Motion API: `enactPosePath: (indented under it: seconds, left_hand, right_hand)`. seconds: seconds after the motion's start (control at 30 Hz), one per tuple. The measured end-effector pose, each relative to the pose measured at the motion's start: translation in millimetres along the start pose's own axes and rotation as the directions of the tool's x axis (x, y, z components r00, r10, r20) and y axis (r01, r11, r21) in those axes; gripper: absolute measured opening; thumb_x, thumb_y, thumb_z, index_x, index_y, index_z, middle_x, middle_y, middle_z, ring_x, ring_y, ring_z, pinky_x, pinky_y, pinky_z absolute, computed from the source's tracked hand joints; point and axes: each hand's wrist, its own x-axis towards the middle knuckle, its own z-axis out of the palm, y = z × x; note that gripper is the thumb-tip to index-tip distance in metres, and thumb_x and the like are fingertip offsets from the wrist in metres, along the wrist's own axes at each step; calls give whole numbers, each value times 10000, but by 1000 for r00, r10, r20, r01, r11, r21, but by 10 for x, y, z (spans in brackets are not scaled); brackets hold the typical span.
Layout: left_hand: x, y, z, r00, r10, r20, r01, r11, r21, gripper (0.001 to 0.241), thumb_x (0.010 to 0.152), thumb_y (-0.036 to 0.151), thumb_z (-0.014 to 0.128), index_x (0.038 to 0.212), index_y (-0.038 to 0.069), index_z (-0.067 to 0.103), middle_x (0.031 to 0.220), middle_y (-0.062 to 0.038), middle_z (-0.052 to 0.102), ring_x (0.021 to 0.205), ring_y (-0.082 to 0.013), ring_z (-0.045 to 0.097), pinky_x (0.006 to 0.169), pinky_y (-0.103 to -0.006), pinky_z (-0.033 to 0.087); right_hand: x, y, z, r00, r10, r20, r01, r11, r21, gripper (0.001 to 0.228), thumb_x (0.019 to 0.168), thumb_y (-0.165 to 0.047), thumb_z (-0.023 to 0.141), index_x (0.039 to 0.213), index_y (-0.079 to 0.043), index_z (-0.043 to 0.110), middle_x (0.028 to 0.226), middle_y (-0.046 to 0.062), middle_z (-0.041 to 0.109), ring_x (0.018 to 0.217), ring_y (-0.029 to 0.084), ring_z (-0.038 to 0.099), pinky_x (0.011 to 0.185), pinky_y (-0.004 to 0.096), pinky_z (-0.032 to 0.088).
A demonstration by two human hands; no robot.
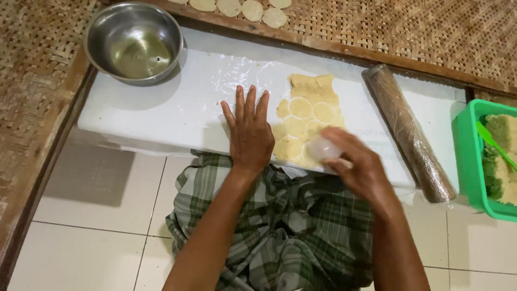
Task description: Stamping out circular dough pieces from a flattened sheet and placing them onto a drying rack.
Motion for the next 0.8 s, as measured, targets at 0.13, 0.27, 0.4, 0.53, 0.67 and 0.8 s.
enactPosePath:
  seconds: [0.13, 0.27, 0.4, 0.53, 0.67, 0.8]
  left_hand:
    - [-32, 4, -2, 1000, -1, -18, 1, 1000, -18, 588, 919, 32, 574, 1497, 60, 472, 1614, -168, 381, 1580, -375, 179, 1260, -672, 48]
    - [24, 5, -7, 1000, 10, -11, -11, 1000, -16, 603, 901, 26, 575, 1494, 49, 469, 1606, -182, 383, 1574, -387, 176, 1244, -682, 47]
    - [2, 1, 18, 1000, 12, -17, -12, 1000, 9, 599, 918, 19, 568, 1507, 57, 465, 1612, -182, 390, 1579, -382, 176, 1250, -676, 47]
    - [4, -1, 18, 1000, 24, -7, -23, 1000, 18, 592, 932, 4, 555, 1514, 47, 454, 1610, -195, 388, 1581, -393, 168, 1250, -680, 37]
    - [10, 0, 21, 1000, 17, 1, -17, 999, 38, 592, 931, 14, 560, 1512, 52, 450, 1605, -188, 385, 1581, -382, 166, 1252, -677, 37]
    - [1, 10, -3, 1000, 16, 2, -16, 999, 34, 591, 940, 20, 563, 1518, 50, 449, 1615, -179, 374, 1586, -380, 161, 1259, -667, 39]
  right_hand:
    - [-100, 69, -326, 989, 98, -111, -102, 995, -22, 604, 859, -92, 753, 1429, -188, 580, 1524, 101, 550, 1317, 279, 593, 990, 386, 591]
    - [-158, 151, -530, 958, 159, -239, -186, 978, -96, 604, 873, -90, 748, 1445, -174, 572, 1532, 100, 561, 1233, 296, 634, 942, 383, 602]
    - [-185, 346, -511, 946, 221, -239, -259, 956, -140, 618, 878, -103, 757, 1460, -182, 563, 1548, 106, 543, 1143, 310, 652, 904, 394, 596]
    - [-104, 216, -402, 949, 279, -147, -304, 935, -184, 612, 885, -123, 743, 1461, -219, 560, 1576, 88, 505, 1225, 284, 643, 907, 382, 609]
    - [-51, 160, -323, 989, 136, -62, -146, 971, -189, 596, 875, -145, 741, 1441, -222, 570, 1537, 97, 538, 1292, 303, 604, 946, 413, 582]
    - [-22, 117, -250, 1000, 30, 2, -29, 974, -225, 600, 854, -150, 750, 1429, -205, 587, 1495, 116, 562, 1358, 326, 553, 1039, 439, 512]
